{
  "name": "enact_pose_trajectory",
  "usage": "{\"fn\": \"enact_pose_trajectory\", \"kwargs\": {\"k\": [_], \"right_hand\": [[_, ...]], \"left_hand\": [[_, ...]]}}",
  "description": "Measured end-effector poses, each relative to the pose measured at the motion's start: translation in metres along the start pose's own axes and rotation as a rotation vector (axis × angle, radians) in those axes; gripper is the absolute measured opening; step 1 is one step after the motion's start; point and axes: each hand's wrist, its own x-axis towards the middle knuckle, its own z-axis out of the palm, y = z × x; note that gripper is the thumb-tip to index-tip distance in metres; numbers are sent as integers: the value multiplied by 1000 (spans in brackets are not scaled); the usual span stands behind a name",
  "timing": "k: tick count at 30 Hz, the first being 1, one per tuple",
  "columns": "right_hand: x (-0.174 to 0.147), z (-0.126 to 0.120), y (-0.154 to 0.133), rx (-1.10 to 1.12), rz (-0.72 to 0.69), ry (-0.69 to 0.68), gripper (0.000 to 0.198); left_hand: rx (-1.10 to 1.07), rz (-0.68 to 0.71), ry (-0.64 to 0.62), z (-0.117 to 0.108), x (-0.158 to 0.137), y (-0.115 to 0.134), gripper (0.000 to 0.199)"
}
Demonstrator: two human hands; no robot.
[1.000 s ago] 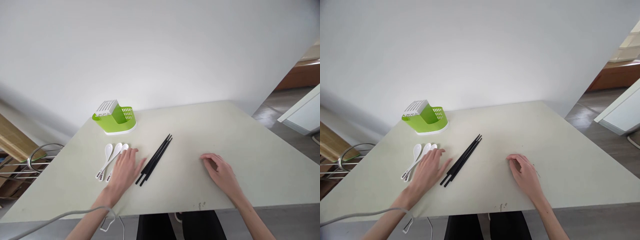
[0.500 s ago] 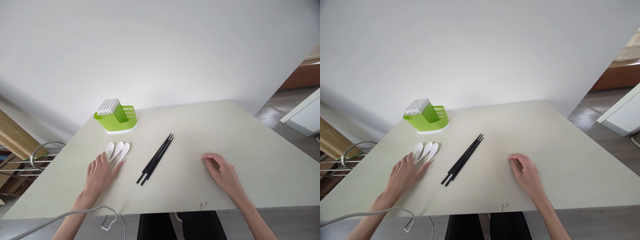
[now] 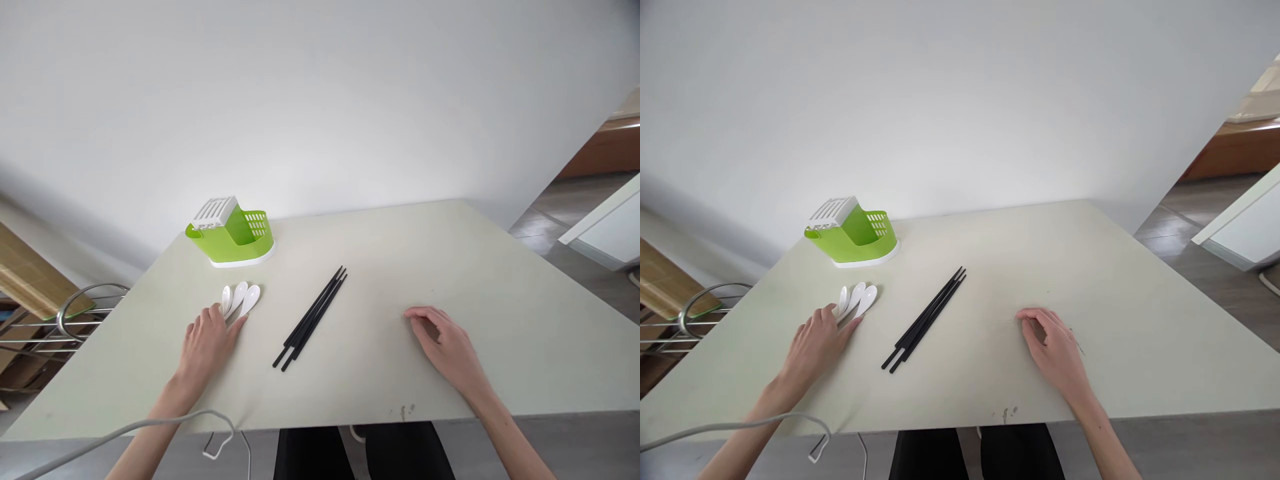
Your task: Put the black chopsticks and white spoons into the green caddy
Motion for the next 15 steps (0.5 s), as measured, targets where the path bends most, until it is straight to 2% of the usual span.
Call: {"fn": "enact_pose_trajectory", "kwargs": {"k": [9,15], "right_hand": [[0,1,1,-10,-13,7,32],[1,0,-1,-7,-5,6,29]], "left_hand": [[21,69,-110,0,-1,1,46],[3,109,-93,-1,-2,5,39]]}}
